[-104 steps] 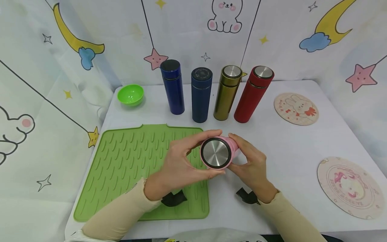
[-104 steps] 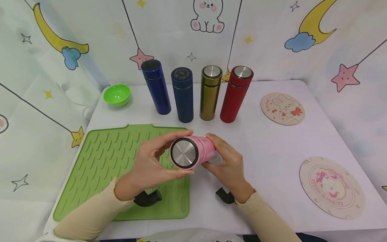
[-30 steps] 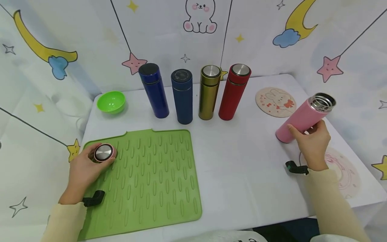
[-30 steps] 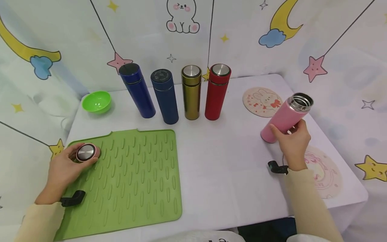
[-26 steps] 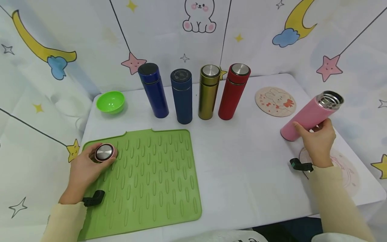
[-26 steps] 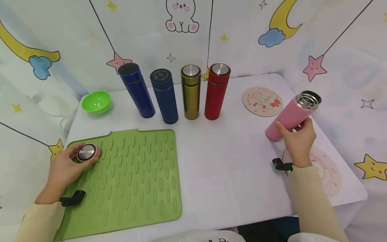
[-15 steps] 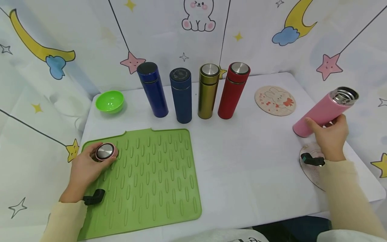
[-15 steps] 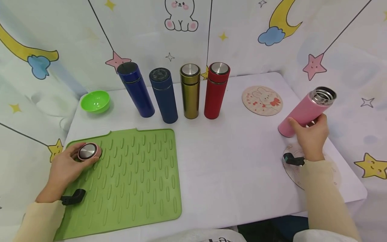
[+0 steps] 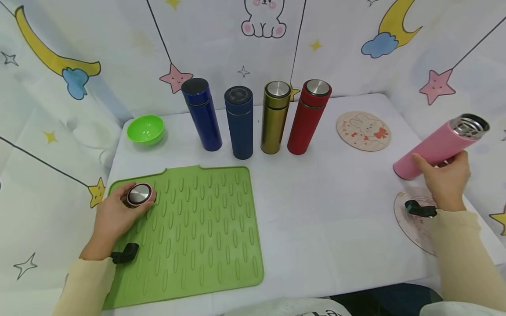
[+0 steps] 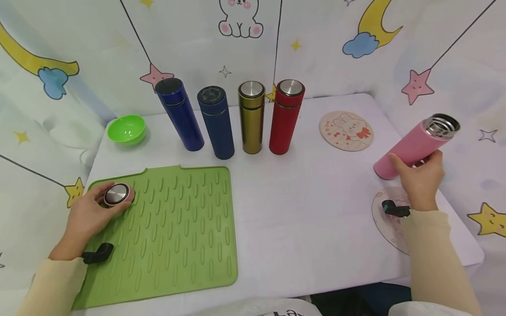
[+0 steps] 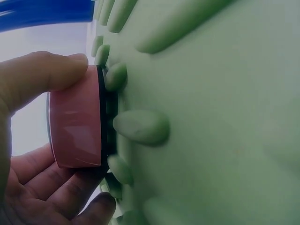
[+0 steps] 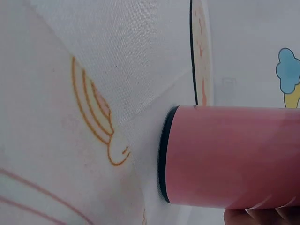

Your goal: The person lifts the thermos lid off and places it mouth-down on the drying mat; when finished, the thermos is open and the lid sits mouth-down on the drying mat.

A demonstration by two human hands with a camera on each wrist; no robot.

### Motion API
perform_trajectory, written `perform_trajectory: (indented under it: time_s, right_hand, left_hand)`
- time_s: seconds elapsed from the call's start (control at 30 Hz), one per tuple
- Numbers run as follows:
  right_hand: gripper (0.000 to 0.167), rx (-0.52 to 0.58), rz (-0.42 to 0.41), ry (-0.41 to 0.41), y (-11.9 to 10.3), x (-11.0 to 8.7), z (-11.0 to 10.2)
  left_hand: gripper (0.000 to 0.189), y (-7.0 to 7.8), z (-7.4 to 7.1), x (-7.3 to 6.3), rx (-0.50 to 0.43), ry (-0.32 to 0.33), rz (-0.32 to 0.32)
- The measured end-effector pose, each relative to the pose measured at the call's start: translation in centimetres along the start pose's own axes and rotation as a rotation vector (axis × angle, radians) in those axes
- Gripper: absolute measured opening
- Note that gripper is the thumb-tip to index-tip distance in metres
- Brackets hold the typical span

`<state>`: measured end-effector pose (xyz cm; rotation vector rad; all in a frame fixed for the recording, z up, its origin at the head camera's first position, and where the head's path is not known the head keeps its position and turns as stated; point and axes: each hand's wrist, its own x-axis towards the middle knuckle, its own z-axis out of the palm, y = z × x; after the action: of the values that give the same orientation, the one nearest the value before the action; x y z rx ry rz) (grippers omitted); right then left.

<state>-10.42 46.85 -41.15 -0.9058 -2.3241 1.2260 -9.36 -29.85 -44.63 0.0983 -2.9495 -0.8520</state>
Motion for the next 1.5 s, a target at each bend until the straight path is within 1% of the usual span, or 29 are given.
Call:
perform_trajectory:
  time_s: [0.17,0.27,0.4,0.47,0.53,0.63,0.7,0.77,0.8,0.87,0.9,0.93,1.03,1.07,1.13,1.2,1.3,1.37,1.43,1.5]
  right_hand:
    - [0.079,-0.013,-0.007,-0.025,0.2,0.3,-0.1]
    - [0.082,-0.031,0.021,-0.044,0.4,0.0,-0.3]
    - [0.085,-0.056,0.060,-0.005,0.4,-1.3,-0.4]
    - [0.084,-0.069,0.064,0.037,0.3,-2.2,-0.5]
    - [0.082,-0.087,0.060,0.080,0.4,-3.4,-0.8]
    - [0.075,-0.123,0.028,0.161,0.7,-5.5,-1.4]
    - [0.069,-0.142,-0.005,0.212,0.7,-6.8,-1.6]
    - [0.061,-0.163,-0.065,0.255,0.8,-8.1,-1.4]
    - [0.058,-0.182,-0.097,0.260,0.8,-8.6,-1.2]
    - [0.052,-0.199,-0.206,0.257,0.8,-9.6,-0.6]
    - [0.051,-0.218,-0.257,0.239,0.8,-10.1,-0.3]
    - [0.051,-0.236,-0.304,0.199,0.7,-10.5,0.1]
    - [0.057,-0.275,-0.429,0.042,-0.1,-11.4,1.0]
    - [0.060,-0.291,-0.456,-0.014,-0.4,-11.7,1.3]
    - [0.067,-0.297,-0.516,-0.113,-1.1,-11.8,2.1]
    - [0.072,-0.283,-0.577,-0.182,-1.9,-11.7,3.0]
    - [0.077,-0.245,-0.658,-0.251,-3.2,-11.2,4.8]
    - [0.081,-0.228,-0.687,-0.289,-4.2,-10.8,6.0]
    - [0.083,-0.221,-0.704,-0.322,-5.3,-10.2,7.4]
    - [0.085,-0.207,-0.707,-0.357,-6.5,-9.4,8.9]
  left_hand:
    - [0.078,0.1,-0.1,0.0,0.003,-0.003,-0.009]
    - [0.081,0.2,-0.1,0.0,-0.006,-0.014,-0.015]
    - [0.090,0.2,-0.2,-0.1,-0.042,-0.041,-0.034]
    - [0.095,0.2,-0.3,-0.3,-0.059,-0.050,-0.043]
    - [0.099,0.3,-0.5,-0.6,-0.071,-0.042,-0.044]
    - [0.099,0.8,-0.8,-1.3,-0.063,0.001,-0.007]
    - [0.099,1.3,-0.9,-1.9,-0.051,0.045,0.038]
    - [0.099,2.2,-1.0,-2.6,-0.038,0.076,0.091]
    - [0.099,2.7,-1.0,-2.8,-0.030,0.083,0.118]
    - [0.101,3.7,-0.9,-3.3,-0.015,0.080,0.171]
    - [0.101,4.2,-0.7,-3.5,-0.001,0.077,0.199]
    - [0.103,4.8,-0.6,-3.7,0.014,0.067,0.228]
    - [0.107,6.2,0.3,-4.1,0.095,0.049,0.323]
    - [0.108,6.7,0.6,-4.3,0.123,0.044,0.352]
    - [0.110,7.7,1.3,-4.6,0.181,0.021,0.390]
    - [0.112,8.8,2.0,-4.8,0.221,-0.013,0.408]
    - [0.114,10.4,2.7,-5.0,0.231,-0.077,0.407]
    - [0.115,11.5,3.2,-5.1,0.223,-0.105,0.416]
    - [0.115,12.4,3.6,-5.1,0.193,-0.116,0.443]
    - [0.115,13.3,4.2,-5.2,0.158,-0.111,0.481]
